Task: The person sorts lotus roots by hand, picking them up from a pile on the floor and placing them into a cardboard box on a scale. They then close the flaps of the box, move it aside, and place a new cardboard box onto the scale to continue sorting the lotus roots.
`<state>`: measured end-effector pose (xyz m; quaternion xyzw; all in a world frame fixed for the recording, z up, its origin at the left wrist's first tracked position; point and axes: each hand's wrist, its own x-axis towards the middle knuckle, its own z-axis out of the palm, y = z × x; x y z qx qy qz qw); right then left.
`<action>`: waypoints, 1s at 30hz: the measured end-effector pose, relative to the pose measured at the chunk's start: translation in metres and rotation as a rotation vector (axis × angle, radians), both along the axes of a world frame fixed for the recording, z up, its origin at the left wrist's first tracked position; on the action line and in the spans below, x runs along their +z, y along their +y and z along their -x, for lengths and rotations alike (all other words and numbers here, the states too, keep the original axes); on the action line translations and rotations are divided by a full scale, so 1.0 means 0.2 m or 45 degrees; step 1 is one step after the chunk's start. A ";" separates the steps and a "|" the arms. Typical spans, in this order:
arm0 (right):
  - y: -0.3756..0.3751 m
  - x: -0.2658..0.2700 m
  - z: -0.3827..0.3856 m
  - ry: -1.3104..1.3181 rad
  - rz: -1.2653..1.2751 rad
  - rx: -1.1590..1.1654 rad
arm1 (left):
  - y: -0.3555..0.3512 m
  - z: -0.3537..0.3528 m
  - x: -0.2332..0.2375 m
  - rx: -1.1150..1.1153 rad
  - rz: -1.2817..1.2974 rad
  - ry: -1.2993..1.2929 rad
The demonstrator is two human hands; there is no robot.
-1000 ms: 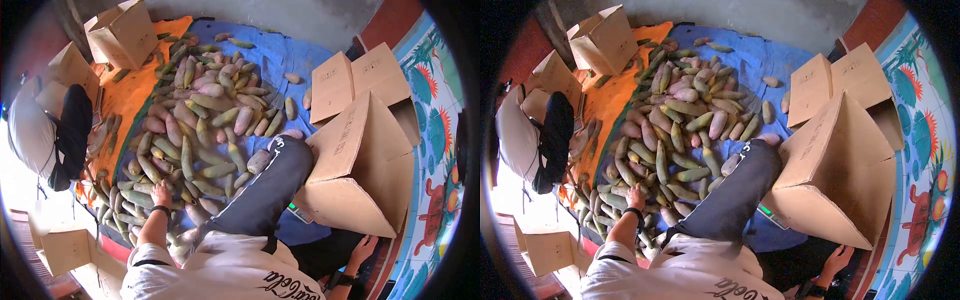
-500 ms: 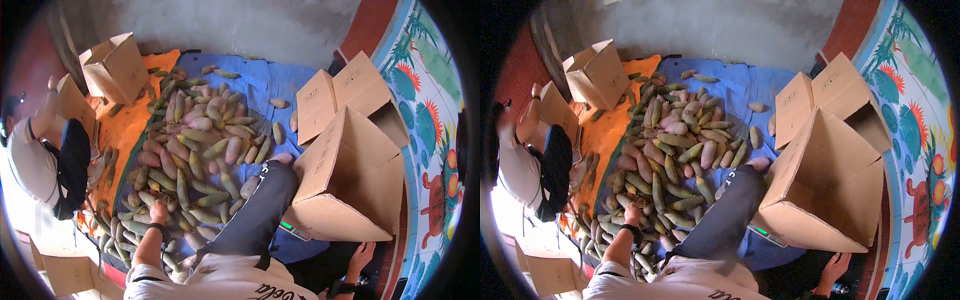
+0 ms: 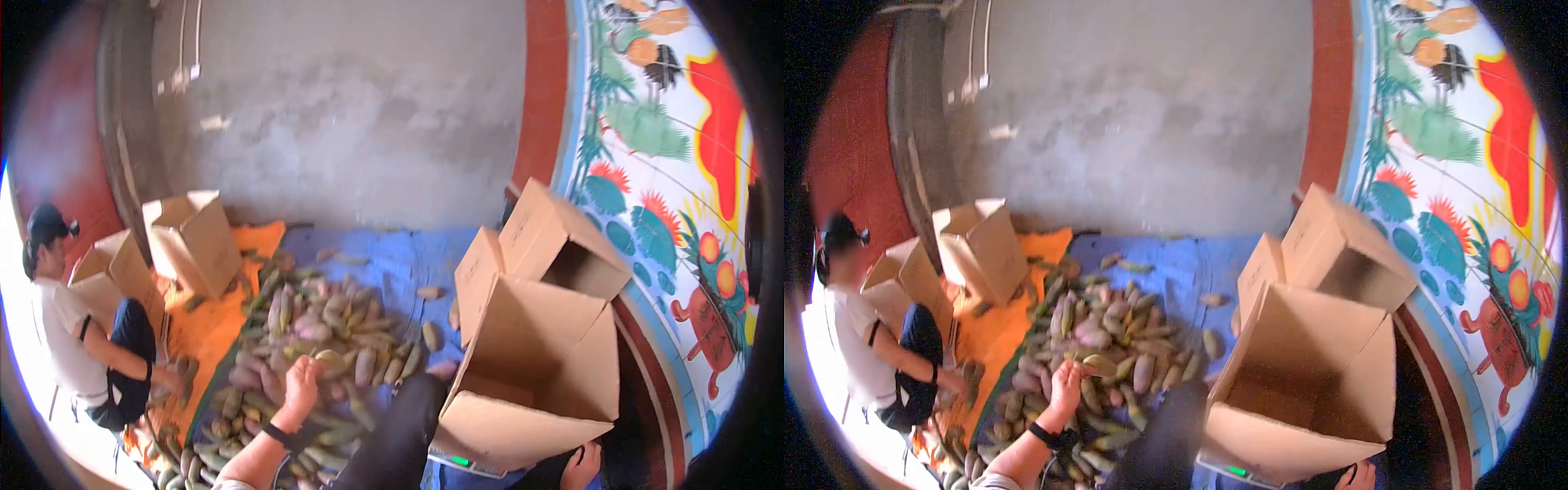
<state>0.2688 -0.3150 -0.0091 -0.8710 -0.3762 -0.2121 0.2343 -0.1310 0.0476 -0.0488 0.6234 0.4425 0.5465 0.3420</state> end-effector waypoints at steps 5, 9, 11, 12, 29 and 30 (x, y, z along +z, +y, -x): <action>-0.01 0.03 0.02 -0.009 -0.130 0.081 | -0.18 -0.39 0.72 -0.229 -0.310 -0.113; -0.04 0.00 0.02 -0.038 -0.185 0.058 | -0.18 -0.57 0.93 -0.455 -0.556 -0.311; -0.05 -0.01 0.02 -0.094 -0.215 0.075 | -0.24 -0.66 1.04 -0.663 -0.550 -0.498; -0.05 -0.02 0.01 -0.094 -0.231 0.064 | -0.26 -0.70 1.07 -0.747 -0.576 -0.493; -0.08 -0.01 0.02 -0.105 -0.271 0.044 | -0.39 -1.12 0.65 -1.427 -0.550 0.704; -0.08 -0.01 0.03 -0.102 -0.268 0.041 | -0.40 -1.12 0.65 -1.372 -0.652 0.743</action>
